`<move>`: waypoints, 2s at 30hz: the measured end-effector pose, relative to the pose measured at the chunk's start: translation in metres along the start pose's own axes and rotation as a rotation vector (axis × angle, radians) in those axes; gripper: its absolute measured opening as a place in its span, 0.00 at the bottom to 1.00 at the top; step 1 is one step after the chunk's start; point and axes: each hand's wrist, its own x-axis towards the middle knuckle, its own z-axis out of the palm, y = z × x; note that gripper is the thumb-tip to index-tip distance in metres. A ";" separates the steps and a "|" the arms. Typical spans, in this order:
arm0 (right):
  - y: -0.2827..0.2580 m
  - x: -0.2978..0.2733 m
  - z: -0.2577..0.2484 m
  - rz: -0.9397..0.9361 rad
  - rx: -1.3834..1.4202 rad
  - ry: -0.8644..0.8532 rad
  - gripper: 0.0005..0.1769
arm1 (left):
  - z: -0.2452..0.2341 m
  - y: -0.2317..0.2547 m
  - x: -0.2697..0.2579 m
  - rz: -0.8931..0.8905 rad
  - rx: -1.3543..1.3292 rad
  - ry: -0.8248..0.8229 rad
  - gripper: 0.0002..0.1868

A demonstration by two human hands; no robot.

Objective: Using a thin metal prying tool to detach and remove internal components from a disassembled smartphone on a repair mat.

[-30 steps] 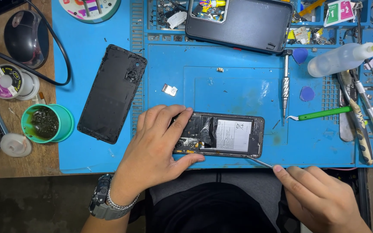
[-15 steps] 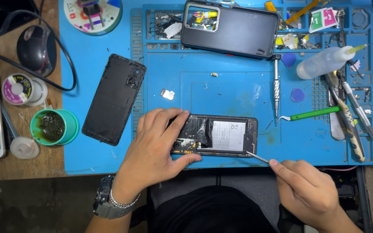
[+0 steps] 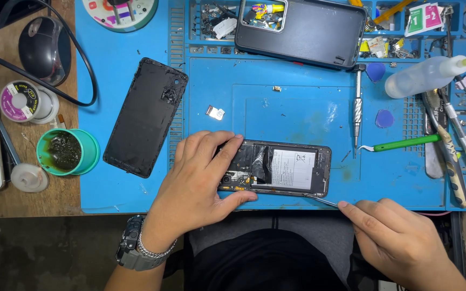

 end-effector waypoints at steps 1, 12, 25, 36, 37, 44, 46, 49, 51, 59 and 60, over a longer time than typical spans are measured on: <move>0.002 0.000 -0.002 0.000 0.001 -0.002 0.22 | -0.001 0.000 0.000 -0.002 -0.001 -0.001 0.51; 0.010 0.001 -0.010 -0.156 -0.173 -0.203 0.21 | -0.003 0.001 0.001 0.006 -0.009 -0.002 0.51; 0.000 0.009 0.007 -0.010 0.072 -0.018 0.19 | -0.006 0.003 -0.001 -0.008 -0.038 0.001 0.48; 0.019 0.011 -0.006 -0.166 -0.094 -0.252 0.25 | -0.004 0.002 0.000 -0.010 -0.017 0.007 0.49; 0.019 0.012 -0.006 -0.166 -0.091 -0.256 0.25 | -0.004 0.002 0.000 -0.014 -0.018 0.005 0.49; 0.011 0.006 0.000 -0.283 -0.262 -0.301 0.26 | -0.004 0.002 0.001 -0.009 -0.011 0.009 0.50; 0.006 0.003 0.003 -0.303 -0.298 -0.278 0.25 | -0.004 0.002 0.000 -0.011 -0.007 0.015 0.49; -0.001 0.001 0.009 -0.282 -0.296 -0.249 0.25 | -0.004 0.002 0.000 -0.006 -0.017 0.013 0.49; -0.006 0.004 0.011 -0.273 -0.199 -0.175 0.23 | -0.005 0.003 0.001 -0.003 -0.014 0.011 0.49; -0.013 0.009 0.034 -0.197 -0.049 0.065 0.18 | -0.003 0.004 0.000 0.021 -0.012 0.027 0.50; -0.012 0.008 0.039 -0.202 -0.011 0.144 0.19 | -0.003 0.004 -0.001 0.009 -0.018 0.027 0.50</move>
